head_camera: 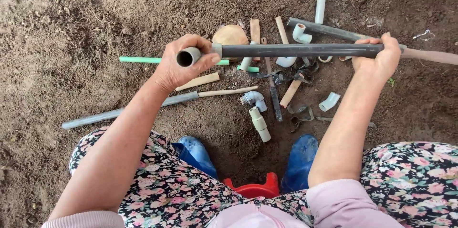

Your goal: The person sits on a small red stool on the ground and assembles various plastic pipes and fittings. They connect a white elbow to a long black pipe, then attach a shorter beige pipe to the elbow. The person continues to connect different lengths of black and beige pipes using various fittings, occasionally using a rock to tap the connections into place.

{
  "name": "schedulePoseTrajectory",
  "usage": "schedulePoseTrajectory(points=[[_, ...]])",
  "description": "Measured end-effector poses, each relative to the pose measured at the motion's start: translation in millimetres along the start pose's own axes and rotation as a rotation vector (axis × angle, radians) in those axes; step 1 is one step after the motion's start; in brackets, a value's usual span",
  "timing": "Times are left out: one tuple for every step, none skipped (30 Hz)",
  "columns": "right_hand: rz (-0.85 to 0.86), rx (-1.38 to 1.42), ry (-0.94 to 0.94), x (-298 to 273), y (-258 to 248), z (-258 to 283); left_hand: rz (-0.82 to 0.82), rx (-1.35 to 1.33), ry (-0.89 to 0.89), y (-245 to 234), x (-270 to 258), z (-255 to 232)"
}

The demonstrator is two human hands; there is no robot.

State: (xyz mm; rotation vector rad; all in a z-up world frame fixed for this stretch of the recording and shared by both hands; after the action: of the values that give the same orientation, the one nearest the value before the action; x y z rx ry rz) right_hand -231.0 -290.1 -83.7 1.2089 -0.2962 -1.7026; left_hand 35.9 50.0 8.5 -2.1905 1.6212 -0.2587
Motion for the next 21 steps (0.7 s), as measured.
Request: schedulePoseTrajectory(points=[[0.031, 0.002, 0.005, 0.6, 0.4, 0.1, -0.043, 0.017, -0.085, 0.3, 1.5, 2.9], [0.063, 0.004, 0.011, 1.3, 0.7, 0.0, -0.086, 0.035, -0.171, 0.6, 3.0, 5.9], [0.062, 0.004, 0.009, 2.3, -0.1, -1.0, -0.085, 0.034, -0.17, 2.0, 2.5, 3.9], [0.128, 0.001, 0.002, 3.6, 0.9, -1.9, -0.157, -0.081, -0.052, 1.5, 1.7, -0.6], [0.193, -0.003, -0.003, 4.4, 0.5, -4.0, -0.228, -0.195, 0.064, 1.0, -1.1, -4.4], [0.19, -0.005, -0.001, 0.9, -0.1, -4.2, -0.228, -0.195, 0.061, 2.0, -3.3, -5.3], [0.212, 0.002, 0.02, -2.0, 2.5, -4.3, -0.262, -0.237, -0.004, 1.2, -3.6, -4.8], [0.234, 0.008, 0.041, -4.9, 5.3, -4.2, -0.296, -0.279, -0.069, 0.6, -3.9, -4.5], [0.234, 0.01, 0.04, -5.6, 5.5, -4.3, -0.294, -0.278, -0.068, 0.5, -4.4, -3.2], [0.263, 0.021, 0.049, -6.1, 6.7, -4.5, -0.291, -0.295, -0.076, 0.7, -4.8, -1.4], [0.292, 0.03, 0.057, -6.4, 7.4, -4.2, -0.287, -0.314, -0.085, 1.5, -4.9, 0.7], [0.291, 0.031, 0.055, -17.7, 11.8, -5.8, -0.285, -0.314, -0.084, -0.6, -4.9, 1.8], [0.299, 0.064, 0.046, -29.4, 14.4, -6.2, -0.287, -0.29, -0.103, -1.9, -5.3, 3.4], [0.307, 0.097, 0.036, -40.2, 17.0, -6.0, -0.29, -0.267, -0.12, -2.5, -5.1, 4.9], [0.301, 0.102, 0.018, -20.3, 10.4, -17.0, -0.272, -0.27, -0.113, -5.5, -1.6, -3.5], [0.345, 0.096, 0.042, 0.8, 5.7, -27.7, -0.435, -0.254, -0.344, -11.4, -1.4, -5.8], [0.388, 0.091, 0.05, 23.3, 0.6, -30.8, -0.58, -0.236, -0.57, -14.3, 2.3, -9.9], [0.379, 0.097, 0.017, 25.0, -3.0, -40.7, -0.548, -0.241, -0.556, -22.9, 4.7, -0.3], [0.393, 0.089, 0.057, 25.9, -7.7, -55.7, -0.673, 0.036, -0.276, -37.5, 3.6, 0.1], [0.407, 0.08, 0.096, 27.3, -12.0, -71.3, -0.77, 0.305, 0.024, -48.7, 1.3, -0.2], [0.399, 0.087, 0.078, 20.2, -14.9, -80.4, -0.752, 0.299, 0.035, -51.9, 3.5, 7.4]])
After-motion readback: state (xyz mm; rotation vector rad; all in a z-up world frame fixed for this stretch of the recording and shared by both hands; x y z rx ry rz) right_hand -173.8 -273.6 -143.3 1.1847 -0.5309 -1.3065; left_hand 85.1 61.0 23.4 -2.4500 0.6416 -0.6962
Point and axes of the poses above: each hand's wrist, its own x-axis towards the middle knuckle, its own y-axis out of the palm, z = x × y, the point moved 3 cm from there along x, towards the middle knuckle, and after that the axes turned 10 degrees about z, right-handed, at the moved point
